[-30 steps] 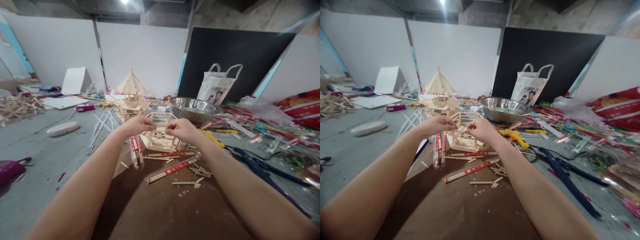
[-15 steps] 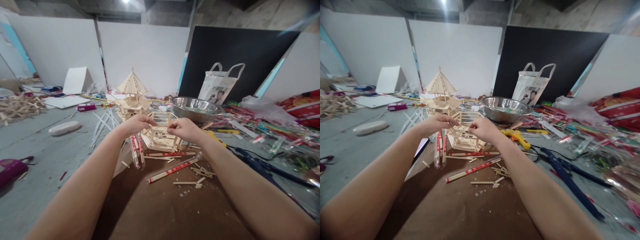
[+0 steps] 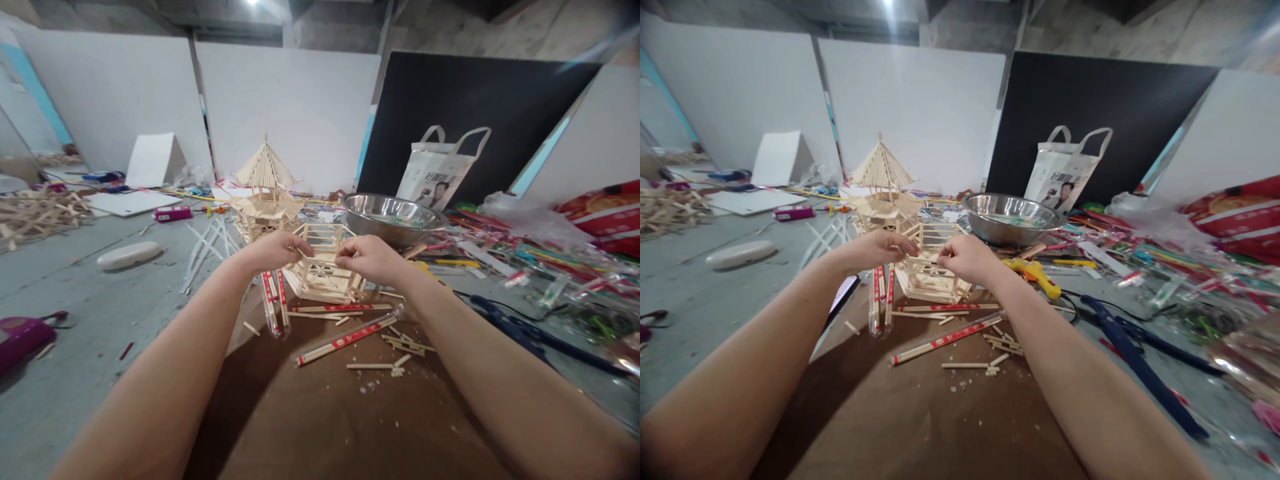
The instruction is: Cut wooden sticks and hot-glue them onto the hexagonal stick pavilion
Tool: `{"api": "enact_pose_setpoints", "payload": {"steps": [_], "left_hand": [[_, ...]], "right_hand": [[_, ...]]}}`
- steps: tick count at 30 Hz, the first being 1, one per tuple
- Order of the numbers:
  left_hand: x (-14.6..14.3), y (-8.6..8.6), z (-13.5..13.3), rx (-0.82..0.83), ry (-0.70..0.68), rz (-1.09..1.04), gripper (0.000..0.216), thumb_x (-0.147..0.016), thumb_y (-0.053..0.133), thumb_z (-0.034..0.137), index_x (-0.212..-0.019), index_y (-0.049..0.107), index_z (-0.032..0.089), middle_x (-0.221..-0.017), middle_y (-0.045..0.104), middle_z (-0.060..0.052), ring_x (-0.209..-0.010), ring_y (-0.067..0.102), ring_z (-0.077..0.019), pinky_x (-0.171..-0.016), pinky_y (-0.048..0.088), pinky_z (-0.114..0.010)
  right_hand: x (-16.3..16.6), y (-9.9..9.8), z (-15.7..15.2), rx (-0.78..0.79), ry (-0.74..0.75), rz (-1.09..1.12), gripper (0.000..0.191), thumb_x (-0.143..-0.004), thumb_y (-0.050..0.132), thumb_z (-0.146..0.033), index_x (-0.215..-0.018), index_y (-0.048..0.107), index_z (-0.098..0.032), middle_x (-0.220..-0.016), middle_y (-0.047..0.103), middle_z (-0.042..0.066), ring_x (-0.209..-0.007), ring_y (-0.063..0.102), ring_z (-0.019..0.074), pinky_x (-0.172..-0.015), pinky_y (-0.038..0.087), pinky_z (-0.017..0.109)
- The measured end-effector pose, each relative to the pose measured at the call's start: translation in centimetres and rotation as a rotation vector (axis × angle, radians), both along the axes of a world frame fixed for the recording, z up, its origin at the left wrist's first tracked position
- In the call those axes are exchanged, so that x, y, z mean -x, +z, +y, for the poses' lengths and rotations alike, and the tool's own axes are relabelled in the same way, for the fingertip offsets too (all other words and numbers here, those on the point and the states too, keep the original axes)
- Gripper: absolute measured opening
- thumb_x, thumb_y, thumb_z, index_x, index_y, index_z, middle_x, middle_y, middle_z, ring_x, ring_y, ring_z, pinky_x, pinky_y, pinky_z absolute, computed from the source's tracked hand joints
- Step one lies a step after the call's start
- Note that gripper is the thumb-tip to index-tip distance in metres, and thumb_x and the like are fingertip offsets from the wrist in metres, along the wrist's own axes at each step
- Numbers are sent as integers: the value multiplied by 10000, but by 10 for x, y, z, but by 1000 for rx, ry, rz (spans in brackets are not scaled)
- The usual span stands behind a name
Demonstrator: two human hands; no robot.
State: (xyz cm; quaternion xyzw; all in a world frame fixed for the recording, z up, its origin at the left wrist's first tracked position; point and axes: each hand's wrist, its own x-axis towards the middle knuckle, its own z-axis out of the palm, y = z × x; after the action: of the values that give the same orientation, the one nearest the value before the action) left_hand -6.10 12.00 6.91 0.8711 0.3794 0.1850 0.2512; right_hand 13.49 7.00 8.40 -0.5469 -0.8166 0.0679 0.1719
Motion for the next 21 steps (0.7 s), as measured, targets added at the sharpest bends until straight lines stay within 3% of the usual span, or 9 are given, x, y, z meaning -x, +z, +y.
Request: {"api": "enact_pose_setpoints", "payload": {"steps": [21], "left_hand": [[1, -1, 0, 62, -27, -49, 267, -639, 433, 183, -852, 594, 180, -948, 606, -13, -828, 532, -141, -727, 386, -255]], "right_hand": [[-3, -2, 3, 0, 53, 17, 199, -683, 496, -284, -683, 644, -150, -731, 626, 49, -653, 530, 125, -599, 371, 234]]}}
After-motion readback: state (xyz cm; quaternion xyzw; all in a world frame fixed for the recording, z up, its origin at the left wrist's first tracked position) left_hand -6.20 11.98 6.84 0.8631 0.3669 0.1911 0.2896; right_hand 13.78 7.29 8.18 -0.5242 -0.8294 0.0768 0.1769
